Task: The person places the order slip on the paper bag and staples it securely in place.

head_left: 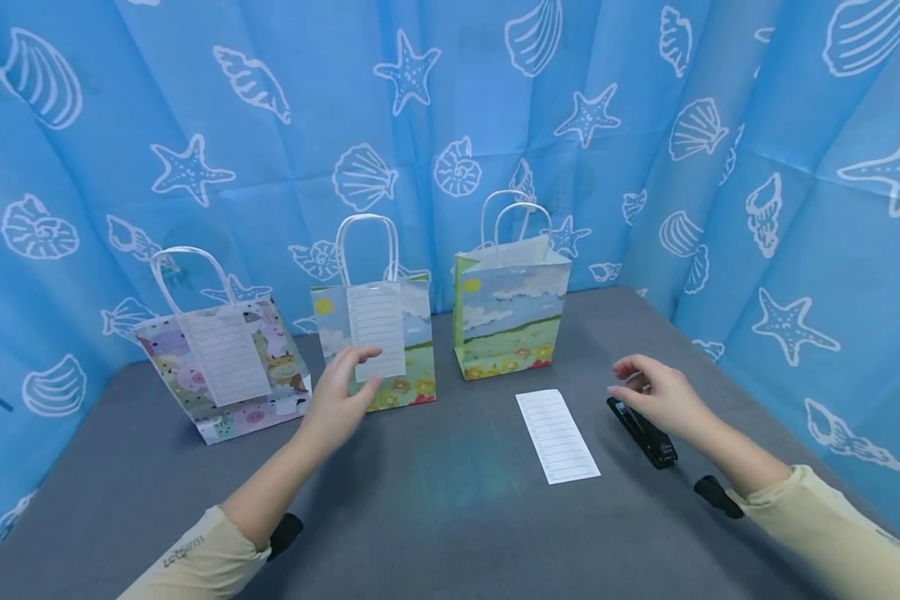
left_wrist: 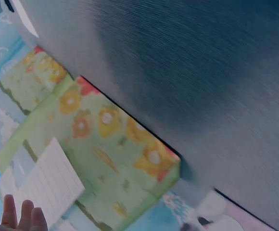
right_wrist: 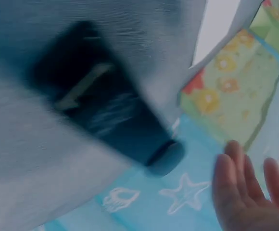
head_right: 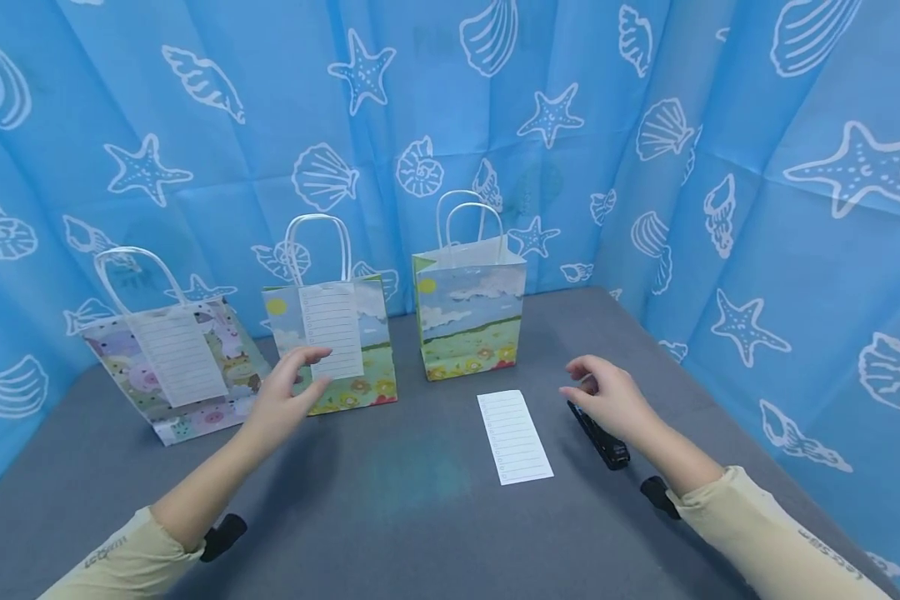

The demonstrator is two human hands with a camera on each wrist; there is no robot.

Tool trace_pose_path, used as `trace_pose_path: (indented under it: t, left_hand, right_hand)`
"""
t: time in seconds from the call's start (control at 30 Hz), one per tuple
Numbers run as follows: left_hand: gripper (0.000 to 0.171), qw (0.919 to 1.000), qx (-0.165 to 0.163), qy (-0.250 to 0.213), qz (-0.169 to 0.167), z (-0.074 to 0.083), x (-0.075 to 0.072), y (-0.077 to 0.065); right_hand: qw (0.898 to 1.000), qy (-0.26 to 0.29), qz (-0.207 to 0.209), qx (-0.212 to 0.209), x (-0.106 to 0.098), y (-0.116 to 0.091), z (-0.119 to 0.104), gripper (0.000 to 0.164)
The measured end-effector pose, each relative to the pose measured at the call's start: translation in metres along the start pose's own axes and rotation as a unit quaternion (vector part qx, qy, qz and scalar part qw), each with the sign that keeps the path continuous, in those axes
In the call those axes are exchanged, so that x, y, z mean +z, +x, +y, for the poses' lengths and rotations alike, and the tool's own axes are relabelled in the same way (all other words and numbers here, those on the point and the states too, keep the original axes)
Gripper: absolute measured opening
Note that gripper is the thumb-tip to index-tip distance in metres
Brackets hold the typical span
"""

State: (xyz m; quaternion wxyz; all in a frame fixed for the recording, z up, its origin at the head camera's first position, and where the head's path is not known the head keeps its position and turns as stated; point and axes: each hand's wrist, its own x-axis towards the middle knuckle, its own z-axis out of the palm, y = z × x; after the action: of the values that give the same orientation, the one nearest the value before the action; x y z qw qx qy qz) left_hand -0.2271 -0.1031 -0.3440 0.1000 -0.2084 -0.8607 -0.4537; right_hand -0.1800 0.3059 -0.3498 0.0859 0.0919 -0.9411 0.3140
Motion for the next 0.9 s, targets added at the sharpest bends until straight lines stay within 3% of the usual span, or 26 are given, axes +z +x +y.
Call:
trace_pose_path:
  t: [0.13, 0.23, 0.4, 0.53, 0.7, 0.9]
  left_hand:
    - [0.038, 0.9996, -0.015, -0.018, -0.013, 0.005, 0.012, 0.004]
    - [0.041, 0.9976, -0.039, -0.044, -0.036, 0.007, 0.021, 0.007]
    - [0.045, 0.9889, -0.091, -0.070, -0.093, 0.013, 0.042, 0.010]
    - [0.044, 0.9804, -0.119, -0.072, -0.140, 0.015, 0.058, 0.011]
    - [0.047, 0.9649, -0.159, -0.095, -0.186, 0.014, 0.078, 0.014]
    - [0.049, 0.9324, -0.257, -0.143, -0.210, 0.020, 0.103, 0.018]
  right_hand:
    - [0.997, 0.021, -0.067, -0.031, 0.014, 0.016, -0.006, 0.048]
    - [0.993, 0.029, -0.113, -0.029, 0.023, 0.028, -0.006, 0.057]
    - [0.979, 0.061, -0.194, 0.031, 0.033, 0.043, -0.004, 0.070]
    - [0.967, 0.066, -0.225, 0.095, 0.040, 0.050, -0.003, 0.075]
    - [0.956, 0.061, -0.222, 0.179, 0.047, 0.055, -0.006, 0.075]
    - [0.952, 0.009, -0.225, 0.209, 0.057, 0.061, -0.007, 0.076]
